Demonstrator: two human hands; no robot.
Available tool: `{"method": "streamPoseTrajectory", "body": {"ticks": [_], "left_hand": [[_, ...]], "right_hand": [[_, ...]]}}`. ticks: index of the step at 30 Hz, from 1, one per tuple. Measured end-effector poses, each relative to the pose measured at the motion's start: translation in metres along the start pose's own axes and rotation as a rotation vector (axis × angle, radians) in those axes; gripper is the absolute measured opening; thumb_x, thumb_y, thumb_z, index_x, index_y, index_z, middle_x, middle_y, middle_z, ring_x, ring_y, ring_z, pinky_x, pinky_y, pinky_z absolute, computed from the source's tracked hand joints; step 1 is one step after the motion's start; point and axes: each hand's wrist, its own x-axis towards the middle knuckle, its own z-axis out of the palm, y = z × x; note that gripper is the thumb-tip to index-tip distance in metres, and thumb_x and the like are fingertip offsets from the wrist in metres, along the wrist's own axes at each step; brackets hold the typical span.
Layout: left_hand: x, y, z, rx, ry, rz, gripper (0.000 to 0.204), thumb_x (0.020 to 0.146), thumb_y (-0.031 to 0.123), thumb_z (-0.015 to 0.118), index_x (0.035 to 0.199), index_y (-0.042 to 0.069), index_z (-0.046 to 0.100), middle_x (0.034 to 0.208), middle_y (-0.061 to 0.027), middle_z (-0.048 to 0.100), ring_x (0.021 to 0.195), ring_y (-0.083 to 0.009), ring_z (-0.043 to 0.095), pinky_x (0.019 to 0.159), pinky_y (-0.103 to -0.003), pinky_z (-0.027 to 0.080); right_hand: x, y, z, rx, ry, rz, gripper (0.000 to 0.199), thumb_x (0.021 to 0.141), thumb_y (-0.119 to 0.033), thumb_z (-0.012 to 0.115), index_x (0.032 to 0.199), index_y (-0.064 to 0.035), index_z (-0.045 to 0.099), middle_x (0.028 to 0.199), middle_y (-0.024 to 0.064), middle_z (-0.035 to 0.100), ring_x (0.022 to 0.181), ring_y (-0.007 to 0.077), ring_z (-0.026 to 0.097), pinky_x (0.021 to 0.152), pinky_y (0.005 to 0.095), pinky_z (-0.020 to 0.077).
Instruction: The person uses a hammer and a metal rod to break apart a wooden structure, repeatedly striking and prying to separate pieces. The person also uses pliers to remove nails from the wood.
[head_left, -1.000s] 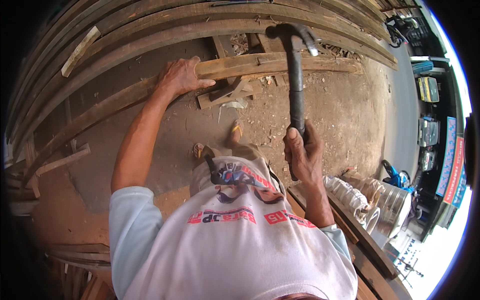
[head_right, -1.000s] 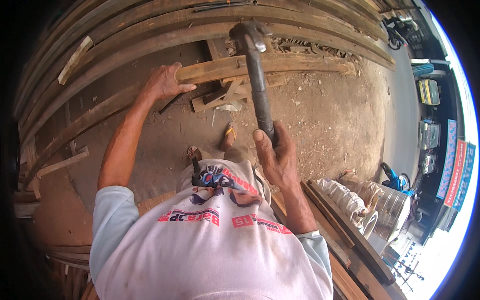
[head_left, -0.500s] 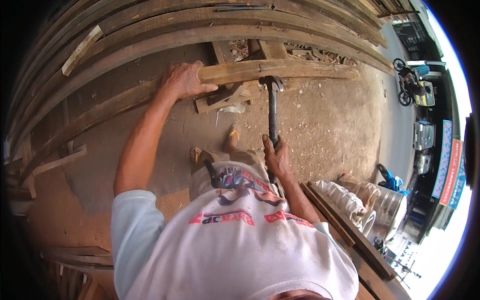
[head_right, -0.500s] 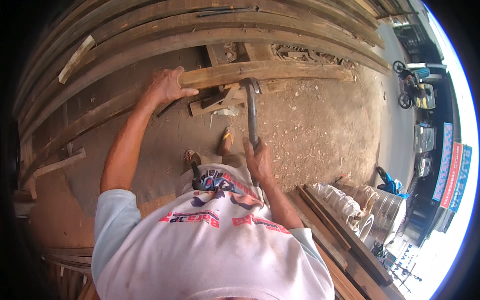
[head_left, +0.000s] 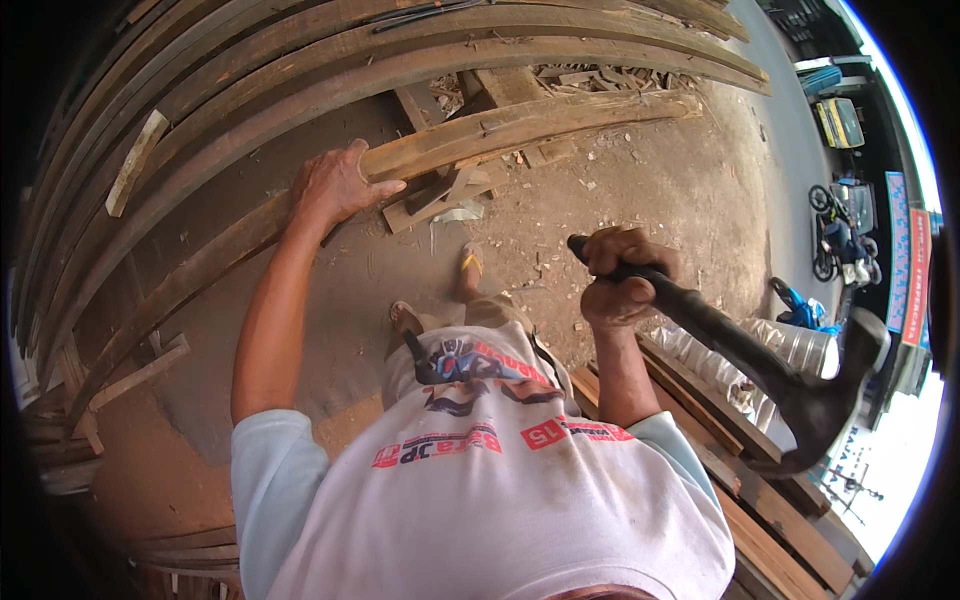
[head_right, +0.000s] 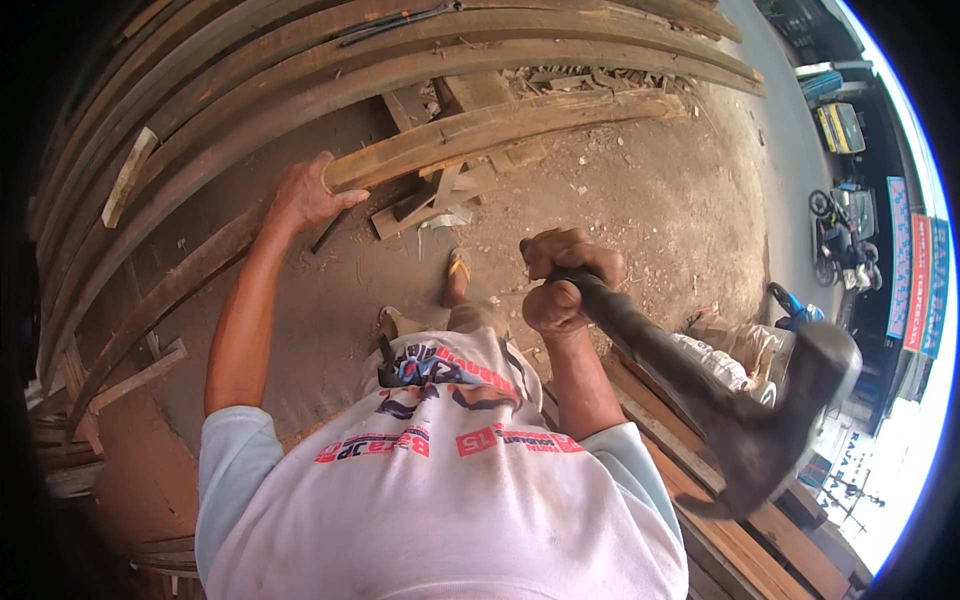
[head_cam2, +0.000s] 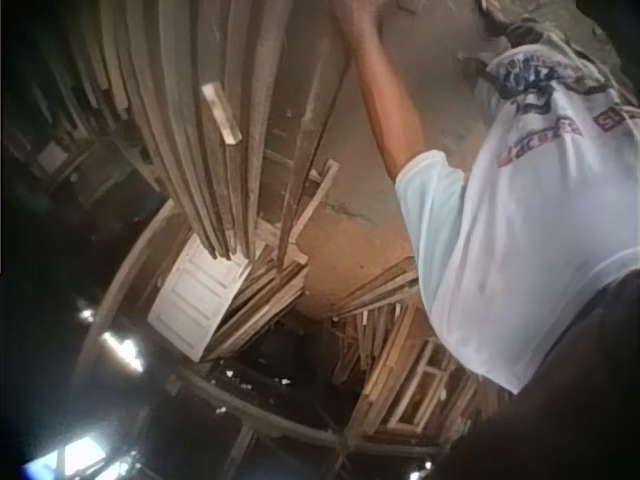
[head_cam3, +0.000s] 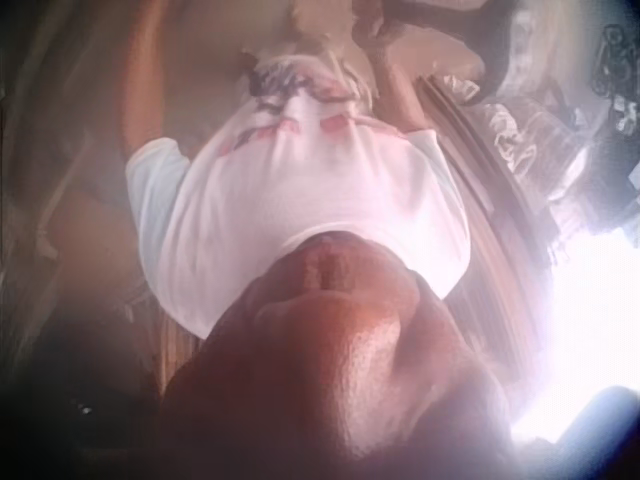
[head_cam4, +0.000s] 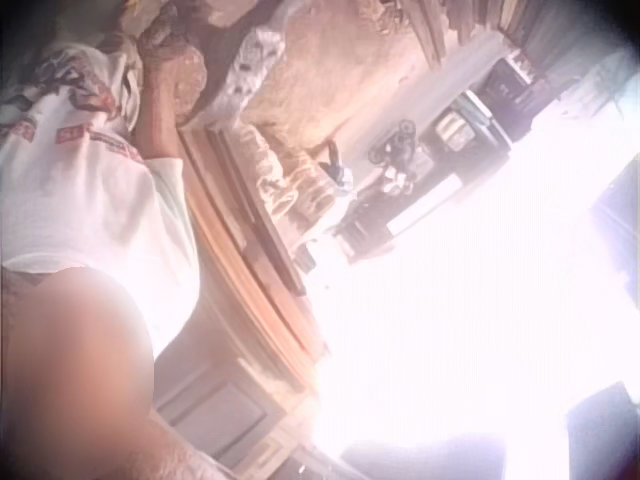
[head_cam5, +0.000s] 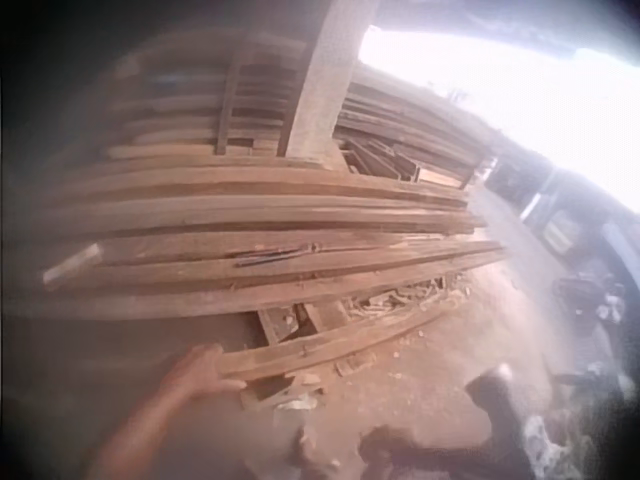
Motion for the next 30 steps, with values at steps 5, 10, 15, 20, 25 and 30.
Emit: {"method": "streamPoseTrajectory", "body": {"ticks": [5, 10, 15, 20, 25, 30], "left_hand": [[-0.006, 0.015, -0.011, 0.016, -0.009, 0.025, 0.097, 0.072, 0.069, 0.082, 0.131, -0.004, 0.062, 0.108, -0.0273, 0.074, 0.106, -0.041, 0.073, 0.093, -0.05, 0.056], [-0.003, 0.014, -0.011, 0.027, 0.01, 0.02, 0.087, 0.074, 0.066, 0.081, 0.13, 0.002, 0.063, 0.111, -0.022, 0.074, 0.106, -0.0377, 0.072, 0.093, -0.049, 0.055], [-0.029, 0.003, 0.04, 0.33, 0.516, 0.279, 0.082, 0.076, 0.038, 0.089, 0.142, 0.008, 0.05, 0.118, -0.0161, 0.064, 0.11, -0.036, 0.064, 0.094, -0.048, 0.05], [-0.02, 0.009, 0.028, 0.344, 0.204, 0.057, 0.088, 0.076, 0.012, 0.088, 0.151, 0.011, 0.041, 0.129, -0.0183, 0.058, 0.12, -0.0367, 0.06, 0.1, -0.049, 0.047], [0.003, 0.001, -0.012, 0.175, -0.002, 0.036, 0.085, 0.078, 0.011, 0.087, 0.152, 0.01, 0.043, 0.128, -0.02, 0.059, 0.123, -0.04, 0.058, 0.103, -0.05, 0.047], [0.036, 0.003, -0.027, 0.161, -0.085, -0.081, 0.073, 0.083, 0.029, 0.086, 0.145, 0.006, 0.054, 0.132, -0.0222, 0.058, 0.129, -0.0406, 0.055, 0.107, -0.05, 0.047]], "right_hand": [[-0.1, 0.028, -0.01, -0.621, -0.557, 1.254, 0.06, 0.1, -0.052, 0.063, 0.122, 0.0037, 0.061, 0.097, 0.0256, 0.072, 0.094, 0.0386, 0.072, 0.084, 0.0469, 0.0528], [-0.087, 0.003, -0.013, -0.511, -0.519, 1.328, 0.06, 0.098, -0.055, 0.065, 0.114, 0.0027, 0.068, 0.095, 0.0223, 0.074, 0.093, 0.035, 0.072, 0.084, 0.0465, 0.0531], [-0.108, 0.026, -0.042, -0.5, -0.428, 1.316, 0.06, 0.097, -0.054, 0.065, 0.115, 0.0026, 0.068, 0.096, 0.0226, 0.074, 0.091, 0.035, 0.071, 0.083, 0.0465, 0.0529], [-0.069, 0.031, -0.07, -0.572, -0.577, 1.252, 0.055, 0.096, -0.051, 0.068, 0.109, 0.0023, 0.068, 0.089, 0.0204, 0.074, 0.087, 0.031, 0.073, 0.079, 0.0432, 0.0543], [-0.002, 0.041, -0.089, -0.434, -0.463, 1.032, 0.04, 0.096, -0.04, 0.075, 0.101, -0.0008, 0.067, 0.069, 0.0121, 0.069, 0.067, 0.0217, 0.072, 0.065, 0.0374, 0.0553], [0.002, 0.074, -0.111, -0.39, -0.341, 0.832, 0.038, 0.098, -0.039, 0.073, 0.098, -0.0027, 0.06, 0.064, 0.0135, 0.064, 0.055, 0.0246, 0.066, 0.058, 0.0401, 0.0521]]}}
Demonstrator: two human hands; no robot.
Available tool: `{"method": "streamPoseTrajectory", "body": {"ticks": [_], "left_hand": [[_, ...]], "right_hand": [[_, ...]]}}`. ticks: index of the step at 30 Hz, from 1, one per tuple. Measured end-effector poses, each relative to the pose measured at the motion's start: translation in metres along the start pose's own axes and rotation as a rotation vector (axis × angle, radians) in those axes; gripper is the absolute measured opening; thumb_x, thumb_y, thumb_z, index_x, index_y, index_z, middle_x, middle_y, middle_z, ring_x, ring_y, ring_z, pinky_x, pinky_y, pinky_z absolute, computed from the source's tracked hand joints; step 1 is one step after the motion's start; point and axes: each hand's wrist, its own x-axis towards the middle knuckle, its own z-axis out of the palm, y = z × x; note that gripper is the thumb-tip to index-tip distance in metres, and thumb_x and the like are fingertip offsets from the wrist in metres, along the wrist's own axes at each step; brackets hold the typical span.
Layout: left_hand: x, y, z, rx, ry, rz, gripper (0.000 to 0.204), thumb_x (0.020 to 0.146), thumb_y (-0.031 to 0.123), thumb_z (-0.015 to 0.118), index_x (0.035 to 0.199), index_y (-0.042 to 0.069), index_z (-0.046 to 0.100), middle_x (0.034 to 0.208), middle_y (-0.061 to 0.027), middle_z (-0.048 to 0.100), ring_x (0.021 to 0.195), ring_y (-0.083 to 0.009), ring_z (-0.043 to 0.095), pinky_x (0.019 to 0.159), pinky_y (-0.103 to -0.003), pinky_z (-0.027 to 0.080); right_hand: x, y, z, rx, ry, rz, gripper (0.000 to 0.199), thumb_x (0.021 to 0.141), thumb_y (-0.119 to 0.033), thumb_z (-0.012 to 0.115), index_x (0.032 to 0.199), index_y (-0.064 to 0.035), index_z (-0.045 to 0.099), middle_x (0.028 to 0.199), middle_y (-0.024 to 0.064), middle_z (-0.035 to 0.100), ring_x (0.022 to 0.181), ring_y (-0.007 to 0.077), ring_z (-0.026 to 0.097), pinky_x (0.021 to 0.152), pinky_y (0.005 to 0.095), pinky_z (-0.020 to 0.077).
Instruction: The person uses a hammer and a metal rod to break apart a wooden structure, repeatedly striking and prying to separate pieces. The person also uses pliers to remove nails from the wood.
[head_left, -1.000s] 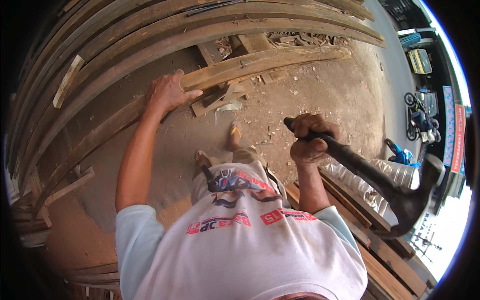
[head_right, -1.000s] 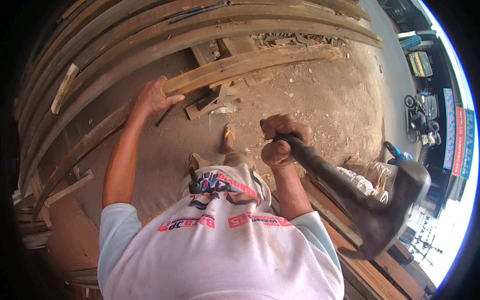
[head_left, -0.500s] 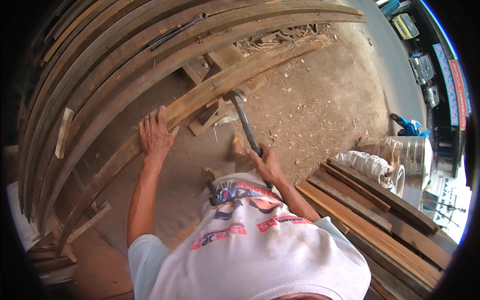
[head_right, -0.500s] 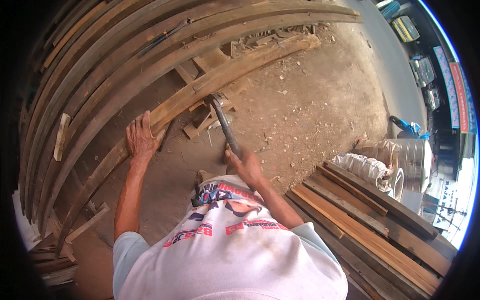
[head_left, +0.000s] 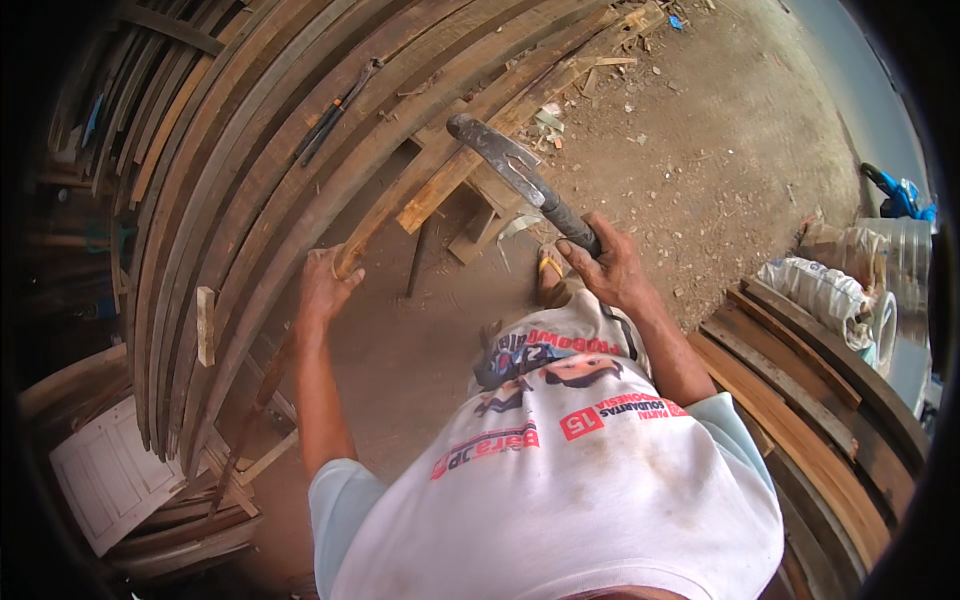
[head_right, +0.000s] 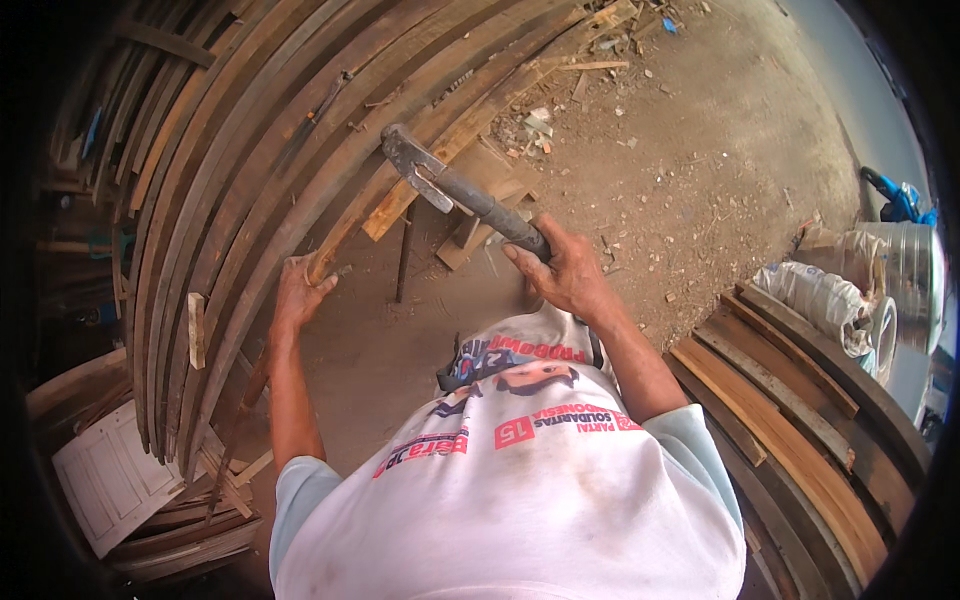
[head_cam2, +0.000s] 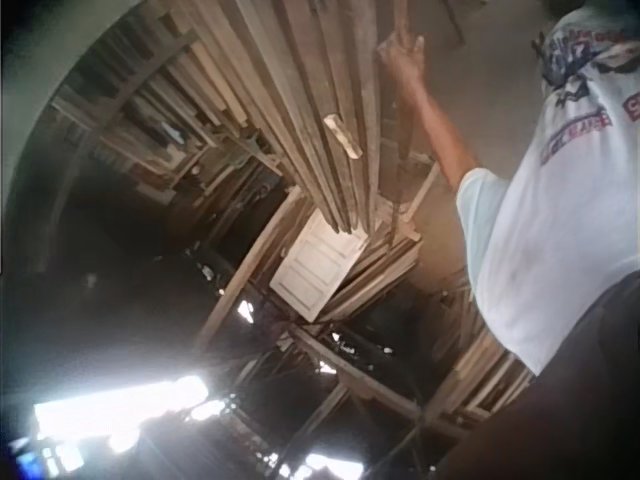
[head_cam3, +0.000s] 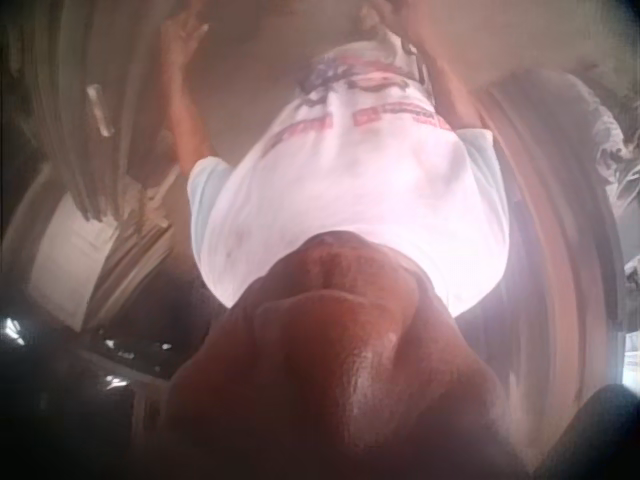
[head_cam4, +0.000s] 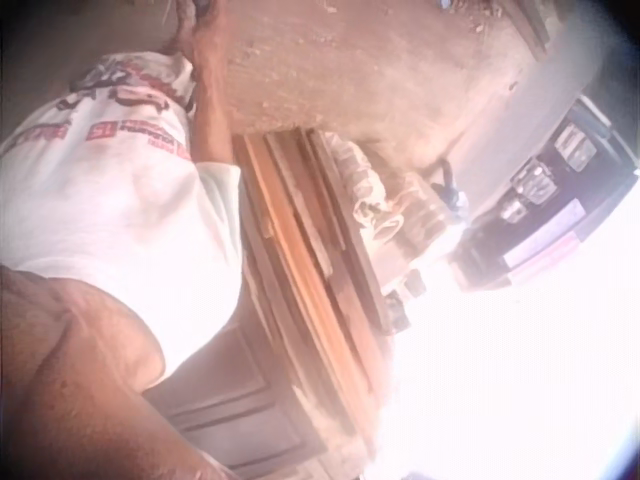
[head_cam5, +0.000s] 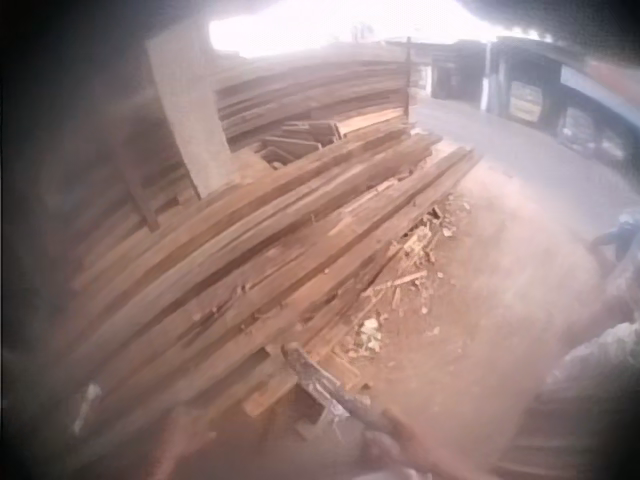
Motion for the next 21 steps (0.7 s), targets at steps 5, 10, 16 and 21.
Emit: {"method": "streamPoseTrajectory", "body": {"ticks": [5, 10, 16, 21], "left_hand": [[0.012, 0.006, 0.012, 0.056, 0.077, -0.133, 0.075, 0.08, 0.037, 0.088, 0.14, 0.003, 0.057, 0.131, -0.0218, 0.06, 0.128, -0.0401, 0.056, 0.105, -0.051, 0.048], [0.007, 0.007, 0.029, 0.188, 0.19, -0.102, 0.073, 0.076, 0.04, 0.09, 0.132, 0.004, 0.061, 0.124, -0.0199, 0.064, 0.122, -0.0402, 0.061, 0.098, -0.052, 0.051], [0.012, 0.005, 0.03, 0.145, 0.205, -0.12, 0.068, 0.074, 0.033, 0.091, 0.129, 0.007, 0.062, 0.115, -0.0183, 0.068, 0.11, -0.0415, 0.066, 0.09, -0.053, 0.054], [0.028, 0.013, -0.013, -0.041, -0.093, -0.181, 0.075, 0.071, 0.032, 0.087, 0.134, 0.003, 0.06, 0.13, -0.0239, 0.066, 0.12, -0.0393, 0.065, 0.098, -0.05, 0.053]], "right_hand": [[0.026, 0.035, 0.007, -0.05, -0.05, 0.215, 0.055, 0.098, -0.052, 0.066, 0.1, 0.0023, 0.059, 0.069, 0.0223, 0.057, 0.064, 0.0343, 0.055, 0.064, 0.0478, 0.0444], [0.02, 0.05, 0.005, 0.014, -0.074, 0.328, 0.054, 0.099, -0.05, 0.065, 0.102, 0.0038, 0.061, 0.07, 0.0181, 0.057, 0.067, 0.028, 0.056, 0.065, 0.0452, 0.045], [0.007, 0.065, 0.003, 0.008, -0.132, 0.304, 0.049, 0.099, -0.047, 0.067, 0.103, 0.0021, 0.061, 0.072, 0.0151, 0.062, 0.065, 0.0242, 0.057, 0.063, 0.0411, 0.0462], [0.014, 0.034, 0.014, -0.05, -0.118, 0.301, 0.044, 0.1, -0.043, 0.068, 0.104, 0.0004, 0.061, 0.069, 0.0118, 0.063, 0.064, 0.021, 0.061, 0.061, 0.0381, 0.0482]]}}
